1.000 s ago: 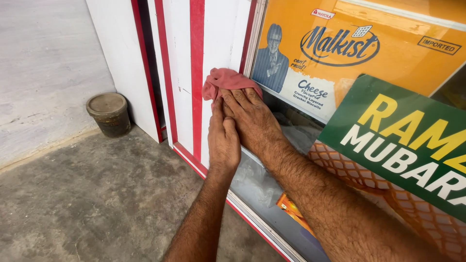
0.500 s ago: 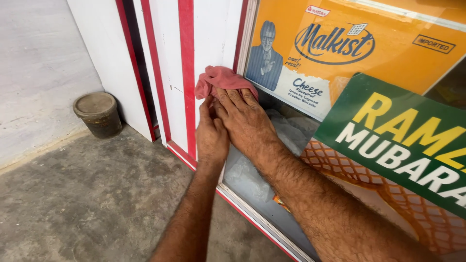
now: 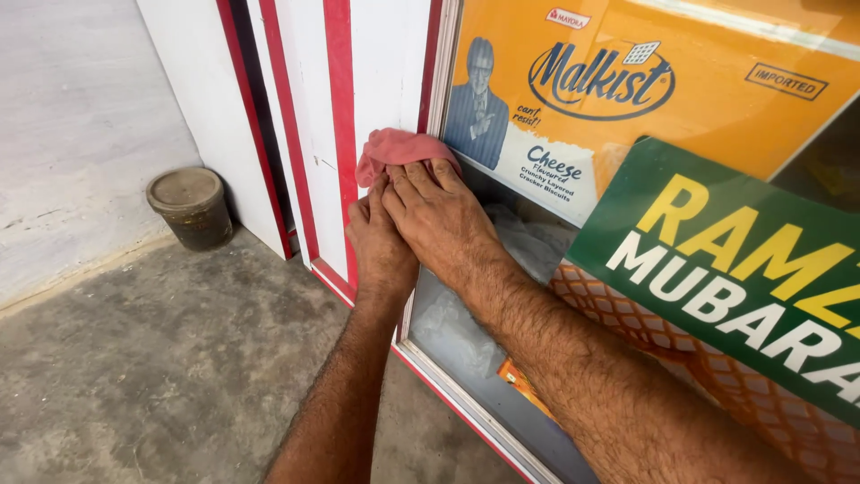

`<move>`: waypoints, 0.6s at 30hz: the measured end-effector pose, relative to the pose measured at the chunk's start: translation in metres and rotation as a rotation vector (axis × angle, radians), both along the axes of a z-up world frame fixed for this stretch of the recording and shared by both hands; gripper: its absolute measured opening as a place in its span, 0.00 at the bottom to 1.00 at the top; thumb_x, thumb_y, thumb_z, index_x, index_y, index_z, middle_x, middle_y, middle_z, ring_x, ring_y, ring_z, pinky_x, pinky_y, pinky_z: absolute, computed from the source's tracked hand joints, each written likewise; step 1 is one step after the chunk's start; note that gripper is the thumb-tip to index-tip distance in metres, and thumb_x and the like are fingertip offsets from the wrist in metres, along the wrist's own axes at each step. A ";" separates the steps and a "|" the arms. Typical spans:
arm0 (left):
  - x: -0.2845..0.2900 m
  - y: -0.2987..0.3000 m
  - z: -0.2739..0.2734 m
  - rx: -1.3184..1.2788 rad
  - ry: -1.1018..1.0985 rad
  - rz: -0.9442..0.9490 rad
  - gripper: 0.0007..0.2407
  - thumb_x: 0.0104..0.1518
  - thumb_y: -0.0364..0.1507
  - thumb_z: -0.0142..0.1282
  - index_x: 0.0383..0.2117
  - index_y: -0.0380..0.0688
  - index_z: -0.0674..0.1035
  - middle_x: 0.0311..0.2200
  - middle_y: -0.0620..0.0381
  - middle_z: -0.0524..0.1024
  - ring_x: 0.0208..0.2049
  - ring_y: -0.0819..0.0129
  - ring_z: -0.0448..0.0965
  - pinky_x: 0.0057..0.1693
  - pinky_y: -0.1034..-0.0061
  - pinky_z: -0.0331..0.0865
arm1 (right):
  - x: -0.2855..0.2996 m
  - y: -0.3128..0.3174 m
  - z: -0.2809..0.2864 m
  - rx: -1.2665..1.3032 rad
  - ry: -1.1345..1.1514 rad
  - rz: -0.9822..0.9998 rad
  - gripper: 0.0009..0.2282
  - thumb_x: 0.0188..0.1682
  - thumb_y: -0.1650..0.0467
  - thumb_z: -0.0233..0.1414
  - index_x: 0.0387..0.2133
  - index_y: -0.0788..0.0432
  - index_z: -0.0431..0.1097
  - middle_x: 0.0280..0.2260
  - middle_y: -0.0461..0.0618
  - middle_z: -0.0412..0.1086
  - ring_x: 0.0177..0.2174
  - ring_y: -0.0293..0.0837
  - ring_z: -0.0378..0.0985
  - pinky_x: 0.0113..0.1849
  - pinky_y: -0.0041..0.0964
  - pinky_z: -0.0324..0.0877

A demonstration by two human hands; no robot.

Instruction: Cleaning the exterior and shelves of a store display case using a cloth.

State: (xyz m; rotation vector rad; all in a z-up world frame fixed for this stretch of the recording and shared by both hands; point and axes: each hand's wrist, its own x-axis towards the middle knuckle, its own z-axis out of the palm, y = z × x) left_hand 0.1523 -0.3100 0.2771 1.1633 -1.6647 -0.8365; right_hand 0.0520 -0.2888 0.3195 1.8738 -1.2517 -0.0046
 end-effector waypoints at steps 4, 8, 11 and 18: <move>-0.009 -0.026 -0.031 -0.194 0.122 -0.015 0.30 0.63 0.33 0.56 0.68 0.39 0.55 0.61 0.36 0.66 0.61 0.49 0.69 0.62 0.59 0.68 | 0.000 -0.004 -0.004 -0.125 0.095 0.028 0.24 0.44 0.62 0.55 0.55 0.57 0.69 0.59 0.56 0.66 0.62 0.51 0.60 0.62 0.53 0.53; -0.003 -0.009 -0.004 0.028 0.105 0.021 0.25 0.64 0.33 0.47 0.68 0.44 0.59 0.56 0.44 0.74 0.55 0.56 0.77 0.58 0.65 0.74 | -0.001 -0.011 -0.016 -0.049 0.155 -0.044 0.21 0.50 0.63 0.55 0.55 0.61 0.70 0.62 0.58 0.64 0.63 0.52 0.60 0.62 0.53 0.52; -0.007 -0.024 -0.017 0.094 0.241 -0.020 0.21 0.65 0.33 0.43 0.65 0.43 0.64 0.50 0.46 0.78 0.52 0.60 0.81 0.55 0.68 0.77 | 0.003 -0.020 -0.014 -0.060 0.091 -0.028 0.23 0.49 0.62 0.55 0.56 0.60 0.68 0.61 0.55 0.64 0.63 0.51 0.59 0.63 0.53 0.51; -0.005 -0.006 0.003 0.053 0.173 0.048 0.16 0.64 0.32 0.47 0.55 0.39 0.72 0.45 0.46 0.81 0.46 0.60 0.83 0.50 0.65 0.77 | 0.004 -0.015 -0.013 0.002 0.126 -0.088 0.24 0.48 0.63 0.55 0.57 0.62 0.67 0.59 0.55 0.65 0.62 0.50 0.59 0.62 0.52 0.51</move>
